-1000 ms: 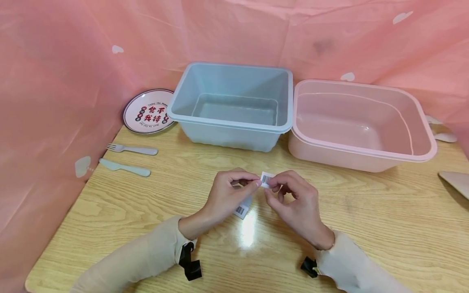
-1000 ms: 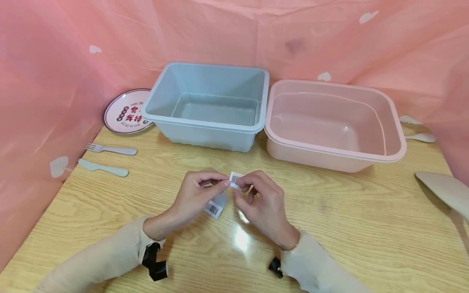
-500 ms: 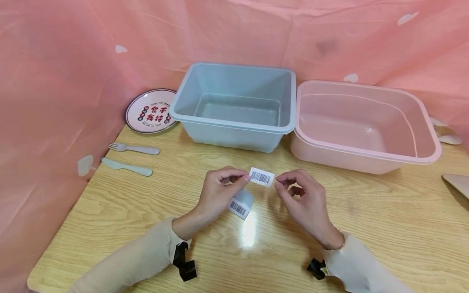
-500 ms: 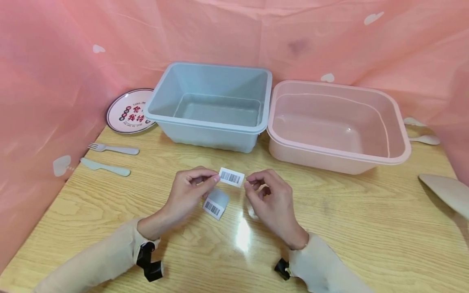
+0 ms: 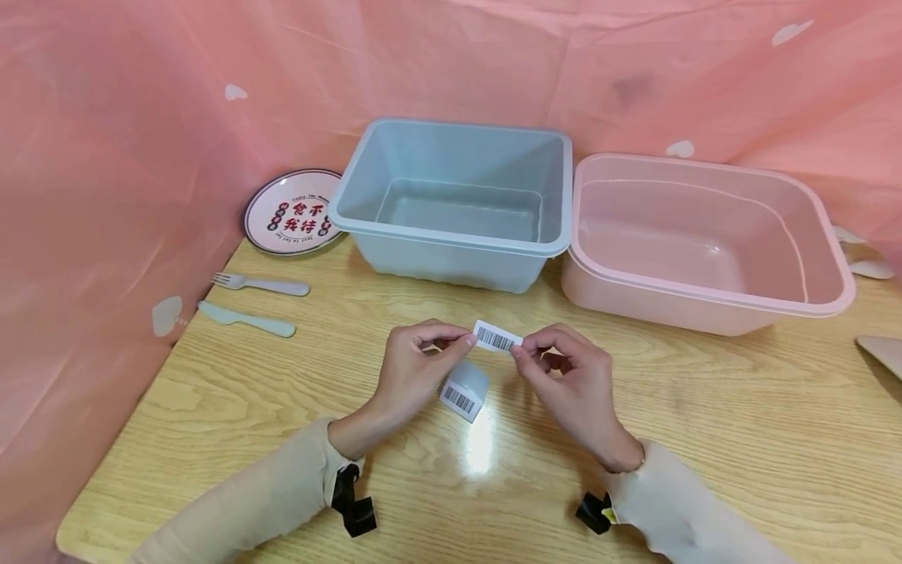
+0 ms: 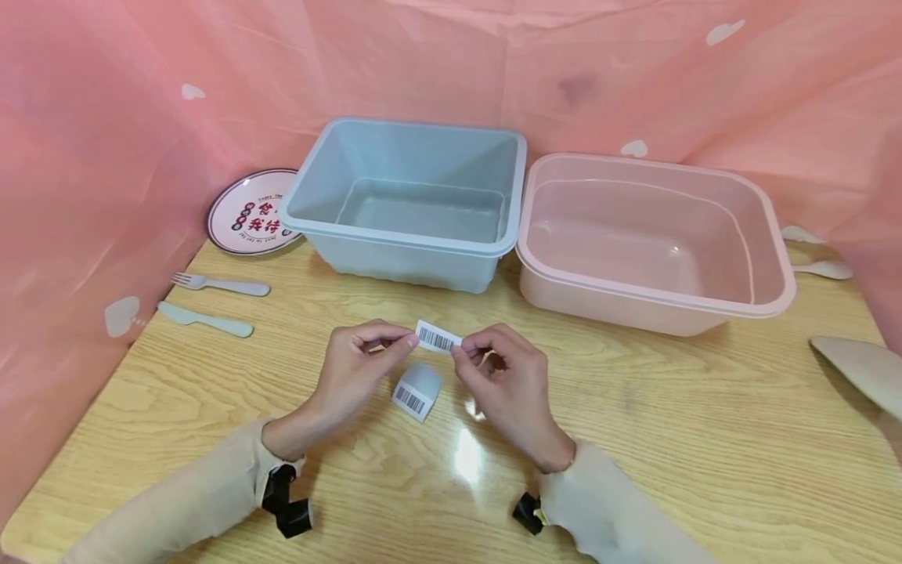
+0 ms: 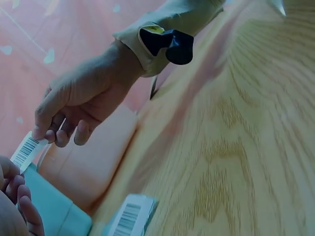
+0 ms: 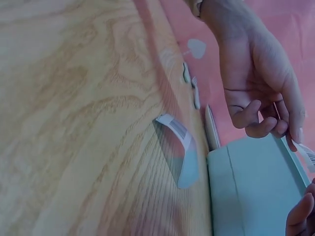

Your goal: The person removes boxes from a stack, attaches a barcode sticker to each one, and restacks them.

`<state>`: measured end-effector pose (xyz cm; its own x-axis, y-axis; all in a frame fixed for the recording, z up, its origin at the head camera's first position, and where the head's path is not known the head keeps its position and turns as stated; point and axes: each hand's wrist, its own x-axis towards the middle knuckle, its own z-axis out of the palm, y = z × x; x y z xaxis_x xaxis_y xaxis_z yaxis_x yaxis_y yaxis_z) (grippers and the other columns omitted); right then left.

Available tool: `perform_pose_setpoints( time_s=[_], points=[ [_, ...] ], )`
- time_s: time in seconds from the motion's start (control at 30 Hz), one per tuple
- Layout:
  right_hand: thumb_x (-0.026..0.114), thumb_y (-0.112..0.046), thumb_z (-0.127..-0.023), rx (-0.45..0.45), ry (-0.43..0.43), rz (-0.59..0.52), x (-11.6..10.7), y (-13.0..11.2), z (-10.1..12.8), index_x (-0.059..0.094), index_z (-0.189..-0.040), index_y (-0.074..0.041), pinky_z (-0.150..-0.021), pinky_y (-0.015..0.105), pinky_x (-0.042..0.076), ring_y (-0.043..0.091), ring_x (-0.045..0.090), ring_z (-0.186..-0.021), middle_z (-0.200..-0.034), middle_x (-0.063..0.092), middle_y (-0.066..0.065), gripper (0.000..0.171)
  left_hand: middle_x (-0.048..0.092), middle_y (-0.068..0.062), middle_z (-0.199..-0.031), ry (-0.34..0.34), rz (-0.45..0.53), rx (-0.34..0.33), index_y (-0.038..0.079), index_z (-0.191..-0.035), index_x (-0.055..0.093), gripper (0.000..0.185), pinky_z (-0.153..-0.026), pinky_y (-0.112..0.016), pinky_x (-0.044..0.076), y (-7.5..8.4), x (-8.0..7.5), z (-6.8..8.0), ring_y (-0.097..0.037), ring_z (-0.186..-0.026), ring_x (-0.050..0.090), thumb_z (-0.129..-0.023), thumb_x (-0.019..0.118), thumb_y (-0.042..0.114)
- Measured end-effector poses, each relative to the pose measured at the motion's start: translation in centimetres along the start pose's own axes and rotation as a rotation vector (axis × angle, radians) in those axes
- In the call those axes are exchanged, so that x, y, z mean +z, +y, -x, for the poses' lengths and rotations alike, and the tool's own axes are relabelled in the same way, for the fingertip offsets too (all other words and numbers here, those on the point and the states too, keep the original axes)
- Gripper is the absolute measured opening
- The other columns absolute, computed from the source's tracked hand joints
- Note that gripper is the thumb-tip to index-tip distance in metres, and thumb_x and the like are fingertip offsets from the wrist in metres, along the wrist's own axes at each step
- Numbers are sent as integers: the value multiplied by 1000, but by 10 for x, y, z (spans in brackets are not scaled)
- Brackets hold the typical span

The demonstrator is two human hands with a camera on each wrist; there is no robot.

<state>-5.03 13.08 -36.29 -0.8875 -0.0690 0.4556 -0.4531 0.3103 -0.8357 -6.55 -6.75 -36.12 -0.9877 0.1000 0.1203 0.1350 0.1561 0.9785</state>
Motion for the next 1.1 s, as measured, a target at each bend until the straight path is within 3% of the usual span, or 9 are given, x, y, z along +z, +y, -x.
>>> perform_pose_setpoints(
  time_s=[0.3,0.53,0.77,1.1],
  points=[
    [73,2,-81,-55,24,52,15,6,-13,71,-80,-5,-52,13,46,1,55,-66,-74,65,3,8,70,-3,-74,107,-185,182,9,-86,78,6,-56,-25,52,-10,-6,-12,-9,-68,62,-85,73,12],
    [74,-4,-82,-19,7,97,26,11,-30,73,-81,-5,-53,15,48,2,57,-69,-75,67,3,2,69,-4,-70,182,-267,251,8,-84,78,6,-55,-24,52,-16,-13,-27,-11,-65,63,-83,75,12],
    [73,-11,-85,-1,-36,141,41,15,-49,74,-84,-6,-56,25,52,9,60,-70,-77,69,4,5,74,-7,-77,249,-287,226,8,-86,79,8,-57,-21,50,-22,-23,-40,-15,-66,66,-83,76,15],
    [73,-13,-86,-31,-52,222,60,25,-72,76,-85,-4,-56,19,48,13,61,-64,-76,71,7,9,75,-11,-81,330,-313,149,5,-88,79,14,-63,-19,50,-30,-34,-56,-18,-71,68,-83,77,18]
  ],
)
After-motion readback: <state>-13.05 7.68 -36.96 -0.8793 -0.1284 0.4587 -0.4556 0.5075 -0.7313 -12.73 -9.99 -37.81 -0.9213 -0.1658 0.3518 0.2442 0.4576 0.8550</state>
